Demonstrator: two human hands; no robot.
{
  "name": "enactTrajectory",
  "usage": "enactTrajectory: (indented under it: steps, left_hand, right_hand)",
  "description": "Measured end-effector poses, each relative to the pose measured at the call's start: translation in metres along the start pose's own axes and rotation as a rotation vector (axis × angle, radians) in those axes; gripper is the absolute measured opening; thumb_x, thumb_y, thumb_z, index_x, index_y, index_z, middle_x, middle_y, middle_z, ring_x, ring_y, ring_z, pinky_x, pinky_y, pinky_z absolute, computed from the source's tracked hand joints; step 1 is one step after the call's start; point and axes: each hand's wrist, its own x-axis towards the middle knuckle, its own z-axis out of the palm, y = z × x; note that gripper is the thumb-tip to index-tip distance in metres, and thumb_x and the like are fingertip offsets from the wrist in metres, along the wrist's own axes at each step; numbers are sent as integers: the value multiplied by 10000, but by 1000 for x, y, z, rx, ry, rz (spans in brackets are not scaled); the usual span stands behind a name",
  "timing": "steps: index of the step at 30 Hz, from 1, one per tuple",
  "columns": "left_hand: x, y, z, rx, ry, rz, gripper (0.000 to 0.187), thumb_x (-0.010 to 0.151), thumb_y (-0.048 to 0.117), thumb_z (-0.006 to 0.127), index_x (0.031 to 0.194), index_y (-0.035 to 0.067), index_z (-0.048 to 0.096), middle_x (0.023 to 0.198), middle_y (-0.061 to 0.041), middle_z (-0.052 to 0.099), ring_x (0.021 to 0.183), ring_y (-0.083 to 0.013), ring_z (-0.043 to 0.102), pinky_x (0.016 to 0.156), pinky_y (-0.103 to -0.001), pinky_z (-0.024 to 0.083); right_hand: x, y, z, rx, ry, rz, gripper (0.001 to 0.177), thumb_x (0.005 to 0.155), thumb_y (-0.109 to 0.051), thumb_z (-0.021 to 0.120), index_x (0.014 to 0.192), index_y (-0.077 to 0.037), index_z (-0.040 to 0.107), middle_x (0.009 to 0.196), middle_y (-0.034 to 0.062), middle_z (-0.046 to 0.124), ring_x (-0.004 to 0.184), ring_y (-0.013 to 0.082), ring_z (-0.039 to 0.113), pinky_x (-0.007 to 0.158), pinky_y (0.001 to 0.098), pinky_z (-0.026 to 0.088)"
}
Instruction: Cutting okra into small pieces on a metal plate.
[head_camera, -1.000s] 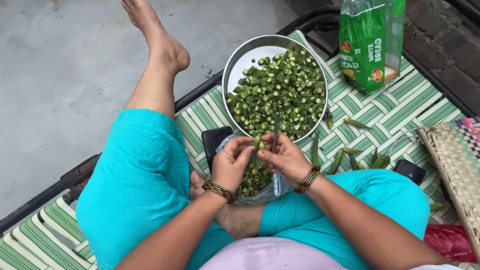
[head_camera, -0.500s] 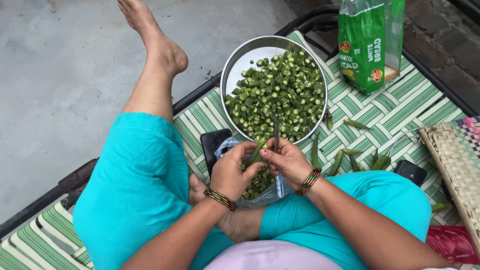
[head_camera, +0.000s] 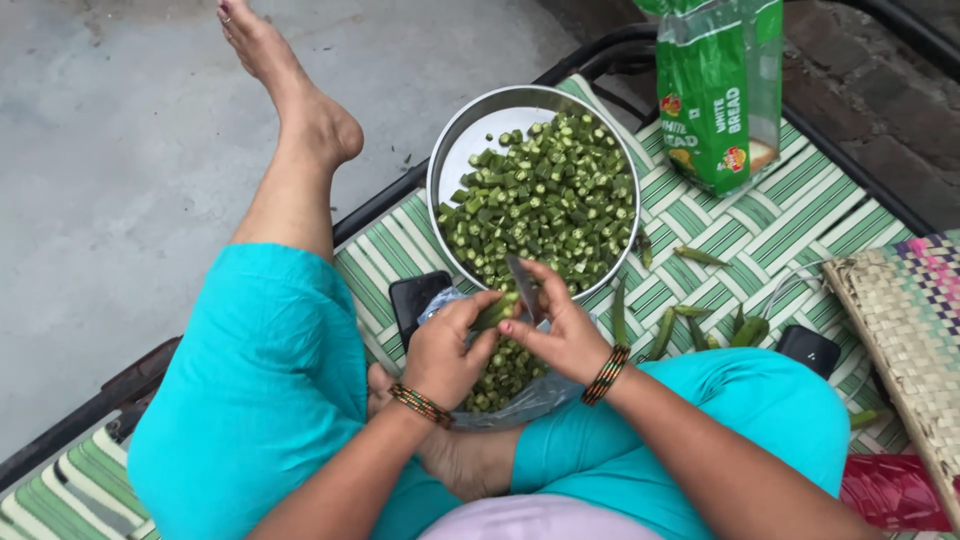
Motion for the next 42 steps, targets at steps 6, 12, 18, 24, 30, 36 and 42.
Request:
enactTrajectory:
  steps: [6, 12, 18, 24, 30, 36, 42]
  left_hand:
    - [5, 5, -10, 73, -2, 207, 370, 802, 135, 757, 1167, 115, 701, 1075, -107, 744, 1011, -317, 703, 852, -433, 560]
    - [21, 23, -33, 207, -86, 258, 344, 823, 173, 751, 1161, 132, 705, 995, -98, 737, 927, -317, 694, 778, -460, 545]
    - [78, 34, -52, 301, -61, 339, 285, 859, 210, 725, 1134, 135, 715, 964, -98, 737, 856, -322, 707, 723, -466, 554]
    - [121, 15, -35, 430, -96, 246, 253, 871, 263, 743, 1081, 125, 715, 934, -116, 731, 853, -329, 705, 729, -472, 554]
    - [124, 7, -19, 247, 18, 169, 363, 835, 213, 763, 1183, 124, 711, 978, -133, 740, 888, -336, 703, 754, -462, 548]
    - [136, -30, -3, -199, 122, 44, 375, 854, 142, 807, 1218, 101, 725, 1106, -115, 705, 953, -226, 700, 805, -337, 582]
    - [137, -41, -1, -1071, -32, -316, 363, 936, 88, 725, 1293, 67, 664, 1075, -17, 719, 937, -109, 674, 846, -276, 573]
  right_hand:
    - [-3, -38, -2, -153, -76, -140, 713, 944, -154, 758, 1550, -73, 391, 1394, 96, 616, 1152, 143, 596, 975, 315, 513]
    - [6, -88, -9, -245, -109, -166, 697, 928, -164, 742, 1542, -76, 423, 1394, 77, 631, 1023, 105, 640, 852, 280, 562]
    - [51, -96, -19, -232, -18, -86, 711, 933, -176, 723, 1557, -58, 403, 1127, 28, 636, 799, 50, 540, 694, 226, 509]
    - [96, -36, -23, -102, 62, -216, 481, 1067, -161, 573, 1516, -22, 469, 1035, -33, 640, 810, 21, 531, 701, 199, 478]
    - [98, -46, -31, 259, 36, 81, 524, 1070, -213, 483, 1579, -167, 367, 736, -38, 497, 527, 36, 386, 443, 213, 303]
    - [99, -63, -45, 396, 85, 360, 659, 1022, -301, 391, 1623, -308, 121, 674, 30, 581, 456, 64, 393, 396, 220, 297]
    - [99, -53, -46, 200, 48, 177, 775, 1005, -228, 524, 1641, -250, 81, 795, 7, 580, 572, 67, 463, 485, 223, 380]
